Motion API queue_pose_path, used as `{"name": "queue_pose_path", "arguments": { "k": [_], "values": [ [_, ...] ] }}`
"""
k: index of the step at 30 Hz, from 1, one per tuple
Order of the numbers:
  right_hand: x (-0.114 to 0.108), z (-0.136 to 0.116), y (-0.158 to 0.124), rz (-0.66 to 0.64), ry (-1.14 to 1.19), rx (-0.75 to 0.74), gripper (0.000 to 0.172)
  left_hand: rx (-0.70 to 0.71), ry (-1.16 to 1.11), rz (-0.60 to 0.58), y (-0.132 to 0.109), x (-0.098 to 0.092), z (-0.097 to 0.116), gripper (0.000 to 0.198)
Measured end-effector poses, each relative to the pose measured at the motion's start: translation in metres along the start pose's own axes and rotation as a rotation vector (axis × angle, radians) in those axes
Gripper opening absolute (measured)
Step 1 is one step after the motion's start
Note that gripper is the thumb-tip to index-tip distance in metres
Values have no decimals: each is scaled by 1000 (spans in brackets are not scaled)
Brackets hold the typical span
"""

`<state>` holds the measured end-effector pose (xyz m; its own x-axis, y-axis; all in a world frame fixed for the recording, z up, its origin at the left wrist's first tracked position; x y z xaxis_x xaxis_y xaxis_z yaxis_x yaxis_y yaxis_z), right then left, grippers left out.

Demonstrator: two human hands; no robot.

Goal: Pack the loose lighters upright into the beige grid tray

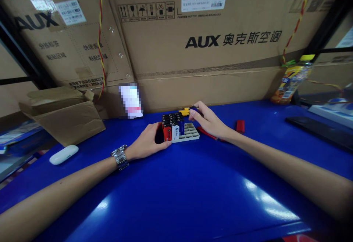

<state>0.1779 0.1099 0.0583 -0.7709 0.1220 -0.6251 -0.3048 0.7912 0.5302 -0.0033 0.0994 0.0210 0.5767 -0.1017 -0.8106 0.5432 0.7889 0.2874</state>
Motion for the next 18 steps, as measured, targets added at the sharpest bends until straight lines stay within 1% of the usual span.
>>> {"name": "queue_pose_path", "arguments": {
  "k": [2, 3, 4, 7, 10, 13, 18],
  "values": [
    [-2, -4, 0, 17, -117, -93, 23, 5, 0, 3, 0, 0, 0, 59],
    [-1, -4, -1, 0, -136, -107, 24, 8, 1, 5, 0, 0, 1, 59],
    [2, -2, -2, -31, -119, -102, 25, 11, 2, 7, 0, 0, 1, 59],
    [11, 2, -5, -126, 36, -35, 29, 34, 4, 12, 0, 0, 3, 57],
    [17, 2, -8, -138, 126, 0, 25, 67, -5, 19, 1, -1, 7, 50],
    [21, 2, -9, -135, 109, 8, 24, 67, -8, 26, 1, -2, 7, 47],
    [26, -3, -9, -177, -21, -31, 27, 73, -2, 27, 1, -1, 7, 48]
  ]
}}
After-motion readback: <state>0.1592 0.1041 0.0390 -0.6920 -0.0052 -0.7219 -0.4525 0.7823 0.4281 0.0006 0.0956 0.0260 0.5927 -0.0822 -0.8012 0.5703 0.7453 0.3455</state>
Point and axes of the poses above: each hand's wrist, its own y-axis towards the middle knuckle, its own x-axis out of the palm, z = x × y, the point moved 8 cm from there along y, towards the middle knuckle, and after that the axes turned 11 degrees about -y, right-handed, at the moved point
